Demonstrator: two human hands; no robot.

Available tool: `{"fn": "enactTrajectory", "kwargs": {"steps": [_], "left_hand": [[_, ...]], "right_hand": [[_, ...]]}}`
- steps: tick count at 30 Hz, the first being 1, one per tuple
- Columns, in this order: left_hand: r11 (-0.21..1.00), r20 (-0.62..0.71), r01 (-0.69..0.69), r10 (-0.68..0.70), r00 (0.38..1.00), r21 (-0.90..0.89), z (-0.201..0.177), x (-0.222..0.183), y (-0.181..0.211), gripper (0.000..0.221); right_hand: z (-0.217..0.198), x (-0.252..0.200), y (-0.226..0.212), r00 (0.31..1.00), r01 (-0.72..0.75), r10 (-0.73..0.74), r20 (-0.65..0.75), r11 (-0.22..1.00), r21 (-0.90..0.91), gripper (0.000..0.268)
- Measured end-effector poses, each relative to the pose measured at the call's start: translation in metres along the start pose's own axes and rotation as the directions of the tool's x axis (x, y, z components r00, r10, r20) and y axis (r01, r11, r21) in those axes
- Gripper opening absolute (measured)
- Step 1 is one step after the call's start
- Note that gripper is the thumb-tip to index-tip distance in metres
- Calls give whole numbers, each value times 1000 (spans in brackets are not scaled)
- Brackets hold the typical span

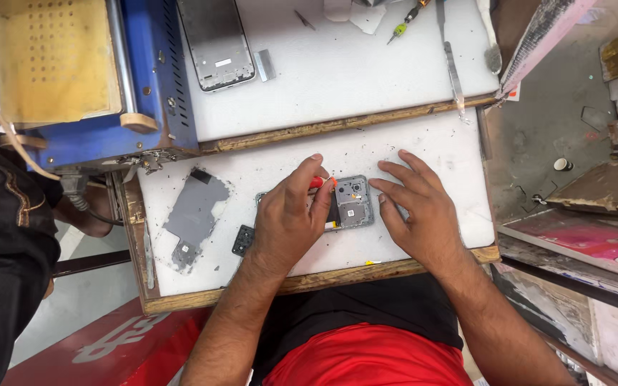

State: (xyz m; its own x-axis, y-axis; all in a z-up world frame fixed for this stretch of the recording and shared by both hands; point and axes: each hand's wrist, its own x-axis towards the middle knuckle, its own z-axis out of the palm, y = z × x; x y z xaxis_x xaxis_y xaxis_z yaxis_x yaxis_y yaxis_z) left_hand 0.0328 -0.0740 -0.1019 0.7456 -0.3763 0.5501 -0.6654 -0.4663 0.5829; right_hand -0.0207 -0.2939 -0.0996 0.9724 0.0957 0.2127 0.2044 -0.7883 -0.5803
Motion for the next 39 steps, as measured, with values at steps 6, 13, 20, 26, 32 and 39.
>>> {"fn": "enactTrajectory", "kwargs": {"steps": [6,13,20,26,32,39], "left_hand": [[1000,77,-4,5,997,-21,-9,8,12,61],[997,104,-72,68,992,27,-10,10,14,60],[1000,92,-3,3,996,0,-8,3,7,53],[994,143,-86,76,987,61,-16,14,17,63],[997,195,-75,81,978,-35,-22,33,31,59],[995,299,32,-3,954,-92,-30,38,26,61]], "right_hand": [[1,-1,1,1000,-1,1,4,1000,5,29],[0,-1,3,1000,15,-15,18,1000,-7,29],[0,0,2,1000,14,-14,12,1000,-10,30],[-2,-1,-1,1000,20,-19,-9,1000,11,29],[-4,2,-4,1000,21,-20,-13,1000,9,30],[-5,2,-4,1000,21,-21,-15,1000,21,29]]}}
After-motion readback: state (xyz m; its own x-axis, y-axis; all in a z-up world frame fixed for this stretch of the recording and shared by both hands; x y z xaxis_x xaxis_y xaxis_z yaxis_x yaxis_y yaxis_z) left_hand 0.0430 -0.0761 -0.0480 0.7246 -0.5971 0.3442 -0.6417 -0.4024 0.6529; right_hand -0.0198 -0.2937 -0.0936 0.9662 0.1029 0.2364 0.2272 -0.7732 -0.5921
